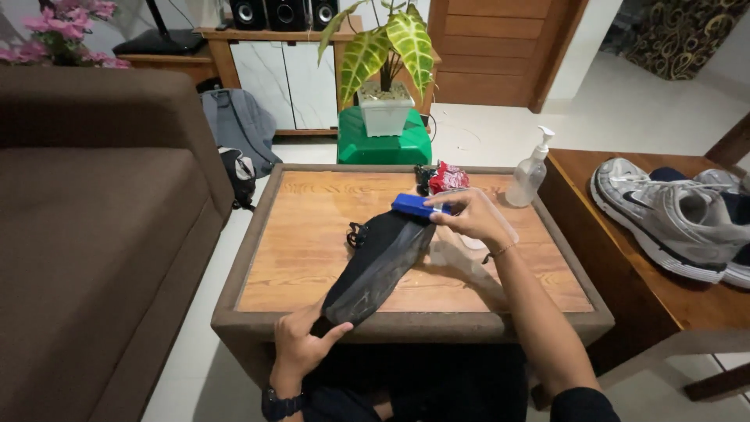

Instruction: Cleaning a black sneaker using a brush and cleaning solution while sitting at a low table.

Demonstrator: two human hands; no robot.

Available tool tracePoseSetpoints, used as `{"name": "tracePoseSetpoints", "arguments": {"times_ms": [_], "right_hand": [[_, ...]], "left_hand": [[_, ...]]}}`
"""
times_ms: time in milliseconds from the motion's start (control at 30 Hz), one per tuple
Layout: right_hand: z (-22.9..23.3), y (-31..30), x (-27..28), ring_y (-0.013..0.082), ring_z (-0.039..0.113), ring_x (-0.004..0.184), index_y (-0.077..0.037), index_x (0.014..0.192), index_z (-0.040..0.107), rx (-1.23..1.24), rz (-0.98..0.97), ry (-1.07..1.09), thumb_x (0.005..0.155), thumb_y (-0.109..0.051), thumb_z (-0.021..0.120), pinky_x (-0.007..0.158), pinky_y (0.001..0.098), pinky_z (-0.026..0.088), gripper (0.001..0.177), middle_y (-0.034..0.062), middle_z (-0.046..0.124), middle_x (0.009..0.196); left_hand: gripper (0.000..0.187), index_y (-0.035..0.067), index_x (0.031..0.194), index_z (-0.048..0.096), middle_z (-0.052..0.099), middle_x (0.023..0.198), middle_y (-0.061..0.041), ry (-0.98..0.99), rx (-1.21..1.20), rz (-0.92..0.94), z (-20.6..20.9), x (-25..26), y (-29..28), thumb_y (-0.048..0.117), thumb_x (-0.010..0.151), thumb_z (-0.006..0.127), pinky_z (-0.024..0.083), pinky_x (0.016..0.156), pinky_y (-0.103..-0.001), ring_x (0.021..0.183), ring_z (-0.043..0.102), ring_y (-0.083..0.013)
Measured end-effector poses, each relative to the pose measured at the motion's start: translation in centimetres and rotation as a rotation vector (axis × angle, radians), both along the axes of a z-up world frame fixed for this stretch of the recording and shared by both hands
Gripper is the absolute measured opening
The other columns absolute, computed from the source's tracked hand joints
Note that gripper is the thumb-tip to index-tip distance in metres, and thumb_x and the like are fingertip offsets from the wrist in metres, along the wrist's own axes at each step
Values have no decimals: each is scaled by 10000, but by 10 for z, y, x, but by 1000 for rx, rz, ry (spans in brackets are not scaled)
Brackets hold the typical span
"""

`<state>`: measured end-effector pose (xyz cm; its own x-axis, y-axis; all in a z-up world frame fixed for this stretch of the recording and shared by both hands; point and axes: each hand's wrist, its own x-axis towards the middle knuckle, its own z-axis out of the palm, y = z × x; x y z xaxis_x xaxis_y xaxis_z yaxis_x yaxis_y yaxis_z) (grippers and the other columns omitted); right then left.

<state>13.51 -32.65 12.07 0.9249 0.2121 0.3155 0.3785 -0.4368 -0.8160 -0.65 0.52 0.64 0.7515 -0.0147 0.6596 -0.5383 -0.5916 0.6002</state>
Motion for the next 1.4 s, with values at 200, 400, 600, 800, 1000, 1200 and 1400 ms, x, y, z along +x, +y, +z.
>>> {"name": "tracePoseSetpoints", "arguments": {"times_ms": [200,400,600,800,1000,1200,1400], "right_hand": [[-14,-14,13,108,456,458,0,1011,793,219,217,81,763,11,796,391,223,370,249,137,750,883],[-10,-15,14,131,496,419,-11,1008,804,112,270,47,737,-36,823,372,228,414,273,169,755,776],[17,5,-14,94,410,442,-54,995,818,52,37,169,726,-73,822,419,219,363,270,119,802,1093],[4,0,-2,92,427,418,-65,1034,815,52,18,130,762,-79,810,391,217,357,272,103,801,1010],[10,6,-7,117,502,451,-91,1107,816,-58,-82,97,751,-133,835,429,243,386,359,78,660,626],[-24,-17,25,91,573,606,-140,1032,822,-140,-7,-245,745,-213,825,587,226,494,297,0,793,913],[-28,-26,27,69,528,498,-105,1053,794,102,181,50,804,-130,807,449,180,432,250,80,785,993]], "left_hand": [[507,45,1094,756,823,913,-74,19,-20,-29,3,-2,1,337,693,861,561,630,-309,666,751,-227],[514,43,1081,759,814,869,-77,-14,-19,-20,7,-4,-1,339,676,872,548,601,-313,613,714,-235],[528,21,1077,753,815,930,-95,-27,-1,-25,0,-1,1,330,667,879,566,641,-312,667,743,-241],[515,38,1082,753,811,929,-87,-47,-3,-34,2,-1,0,348,687,866,559,628,-315,662,735,-243],[522,35,1087,755,816,942,-84,5,0,-16,0,-2,0,340,680,871,560,629,-311,662,732,-229],[505,3,1057,751,805,955,-102,-93,13,1,-4,-1,-2,263,649,895,555,633,-312,668,737,-241],[516,33,1047,750,760,838,-106,-71,68,22,-25,8,5,256,615,924,519,606,-350,613,651,-278]]}}
